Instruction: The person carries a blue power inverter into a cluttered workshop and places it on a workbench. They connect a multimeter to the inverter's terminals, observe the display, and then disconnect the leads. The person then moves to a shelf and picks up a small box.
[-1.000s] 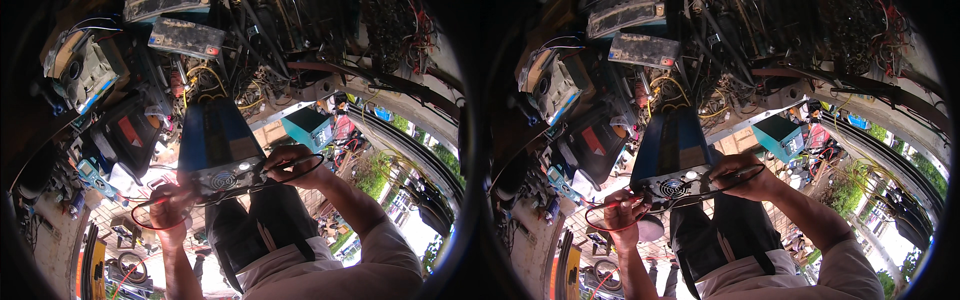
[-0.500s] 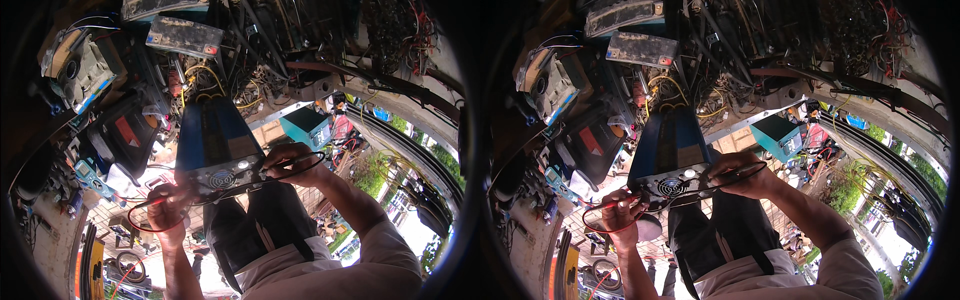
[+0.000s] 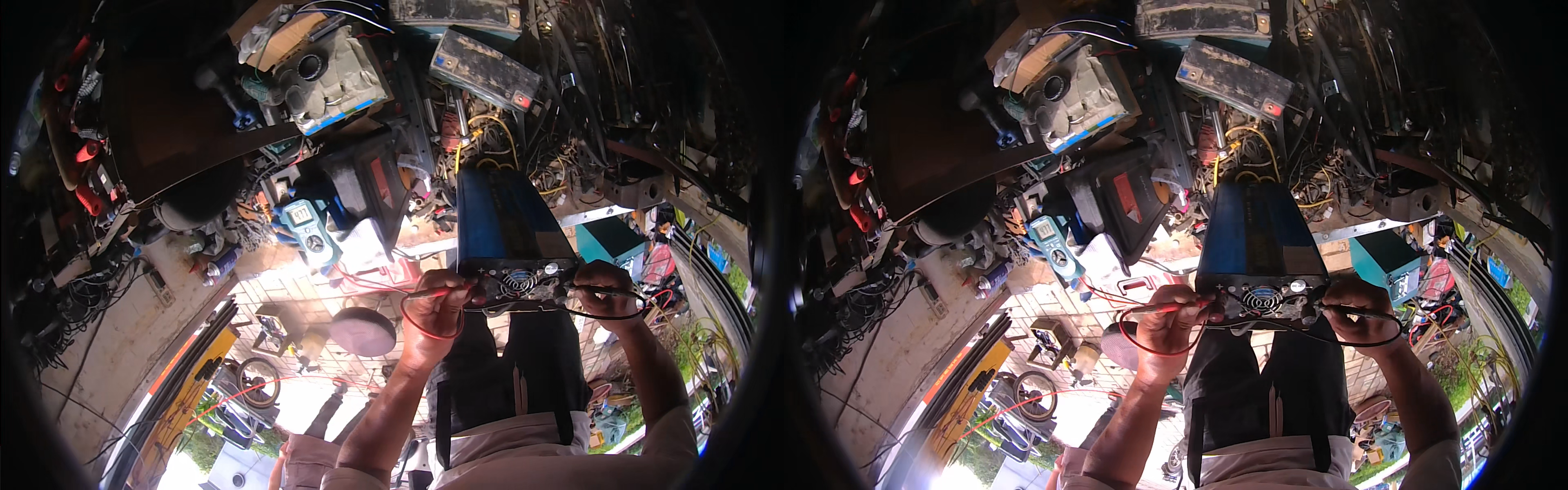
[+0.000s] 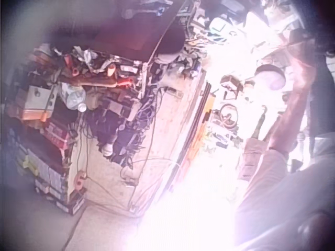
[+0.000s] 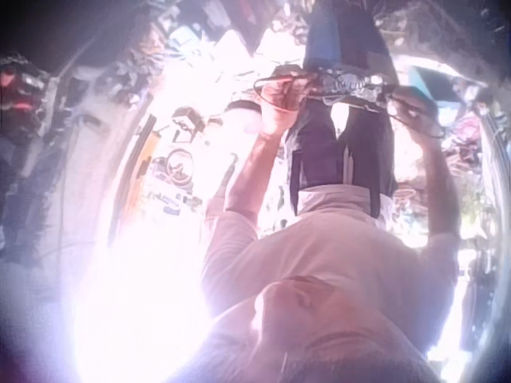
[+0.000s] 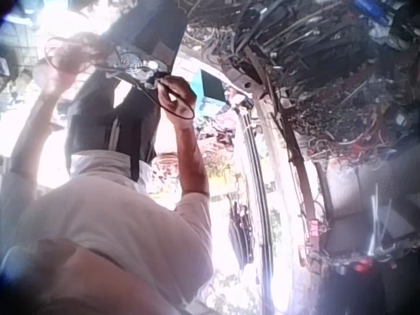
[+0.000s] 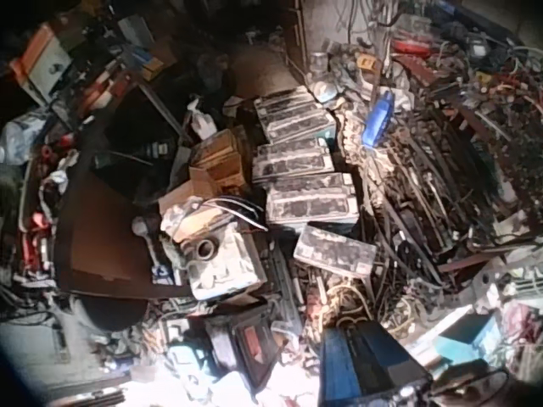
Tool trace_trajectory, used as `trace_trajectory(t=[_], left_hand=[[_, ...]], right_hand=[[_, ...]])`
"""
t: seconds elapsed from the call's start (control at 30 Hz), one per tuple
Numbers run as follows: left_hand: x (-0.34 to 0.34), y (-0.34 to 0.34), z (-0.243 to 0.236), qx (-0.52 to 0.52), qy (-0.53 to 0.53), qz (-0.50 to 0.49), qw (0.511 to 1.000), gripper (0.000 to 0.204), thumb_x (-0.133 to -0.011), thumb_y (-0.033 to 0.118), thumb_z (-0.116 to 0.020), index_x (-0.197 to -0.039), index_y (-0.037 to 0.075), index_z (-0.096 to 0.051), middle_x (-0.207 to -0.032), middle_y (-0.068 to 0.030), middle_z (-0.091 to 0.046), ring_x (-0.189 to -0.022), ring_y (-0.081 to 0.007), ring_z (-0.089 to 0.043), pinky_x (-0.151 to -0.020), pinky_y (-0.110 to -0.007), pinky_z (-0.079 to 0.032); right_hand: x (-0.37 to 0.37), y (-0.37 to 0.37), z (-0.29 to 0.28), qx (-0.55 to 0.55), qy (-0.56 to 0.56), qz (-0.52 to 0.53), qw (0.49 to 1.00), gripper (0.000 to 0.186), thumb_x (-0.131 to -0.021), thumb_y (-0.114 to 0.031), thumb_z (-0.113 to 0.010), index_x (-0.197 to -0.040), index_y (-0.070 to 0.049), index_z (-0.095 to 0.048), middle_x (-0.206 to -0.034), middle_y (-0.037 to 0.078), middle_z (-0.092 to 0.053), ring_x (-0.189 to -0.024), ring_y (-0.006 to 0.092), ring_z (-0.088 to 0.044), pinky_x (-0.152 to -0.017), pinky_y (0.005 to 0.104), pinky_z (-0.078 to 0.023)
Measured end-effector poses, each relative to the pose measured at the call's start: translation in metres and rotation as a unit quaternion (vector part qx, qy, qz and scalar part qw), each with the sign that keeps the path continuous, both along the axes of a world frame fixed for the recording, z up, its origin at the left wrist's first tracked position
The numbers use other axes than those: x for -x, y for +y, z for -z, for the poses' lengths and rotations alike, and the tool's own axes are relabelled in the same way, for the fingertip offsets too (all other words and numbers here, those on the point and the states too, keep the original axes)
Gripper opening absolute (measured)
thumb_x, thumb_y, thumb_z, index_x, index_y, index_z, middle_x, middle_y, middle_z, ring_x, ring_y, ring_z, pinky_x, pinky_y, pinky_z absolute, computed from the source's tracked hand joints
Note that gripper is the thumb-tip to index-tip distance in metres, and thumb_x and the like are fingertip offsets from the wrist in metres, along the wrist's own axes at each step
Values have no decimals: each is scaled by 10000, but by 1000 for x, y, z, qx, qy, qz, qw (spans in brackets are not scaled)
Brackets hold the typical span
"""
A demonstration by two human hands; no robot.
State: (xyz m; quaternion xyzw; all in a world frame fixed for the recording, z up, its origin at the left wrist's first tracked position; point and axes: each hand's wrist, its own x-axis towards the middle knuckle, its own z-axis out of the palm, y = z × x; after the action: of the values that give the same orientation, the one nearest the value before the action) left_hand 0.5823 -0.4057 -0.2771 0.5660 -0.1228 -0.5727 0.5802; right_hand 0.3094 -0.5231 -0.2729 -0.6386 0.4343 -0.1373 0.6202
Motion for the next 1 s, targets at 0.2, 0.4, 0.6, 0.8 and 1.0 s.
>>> trace_trajectory(t=[0.2, 0.4, 0.6, 0.8, 1.0], left_hand=[[1, 0, 3, 46, -83, 8, 995, 151, -909, -58, -540, -1034, 27, -555, -970, -101, -588, -809, -179, -654, -729, -288, -532], [-3, 11, 10, 62, -98, 51, 992, 181, -926, -34, -518, -1092, 39, -517, -1066, -94, -516, -995, -228, -624, -813, -338, -568], [2, 12, 13, 59, -69, 33, 995, 160, -932, 3, -529, -1086, 45, -522, -1052, -95, -528, -962, -221, -626, -820, -350, -565], [7, 9, 10, 55, -8, -4, 998, 158, -927, 1, -537, -1077, 50, -535, -1036, -90, -538, -967, -222, -623, -811, -376, -572], [3, 11, 12, 50, 20, -17, 998, 175, -905, -20, -561, -1062, 56, -552, -1034, -85, -545, -983, -231, -619, -808, -403, -572]], right_hand=[[-7, 6, 2, 26, -38, 12, 999, 188, -769, 96, -574, -931, 4, -600, -882, 111, -594, -730, 186, -584, -650, 279, -480], [1, 9, 5, -11, 11, 16, 1000, 185, -741, 78, -654, -898, -9, -608, -884, 119, -642, -785, 200, -644, -700, 296, -513], [-10, 5, 2, 113, 2, -15, 993, 164, -748, 70, -653, -884, -8, -605, -842, 113, -640, -725, 200, -641, -638, 285, -506], [-12, 0, -6, 132, 13, -40, 990, 169, -750, 77, -645, -890, -7, -605, -849, 118, -630, -731, 211, -628, -643, 293, -502], [-12, 0, -3, 118, 2, -45, 992, 150, -768, 88, -629, -888, 1, -604, -843, 113, -625, -720, 183, -623, -628, 268, -490]])
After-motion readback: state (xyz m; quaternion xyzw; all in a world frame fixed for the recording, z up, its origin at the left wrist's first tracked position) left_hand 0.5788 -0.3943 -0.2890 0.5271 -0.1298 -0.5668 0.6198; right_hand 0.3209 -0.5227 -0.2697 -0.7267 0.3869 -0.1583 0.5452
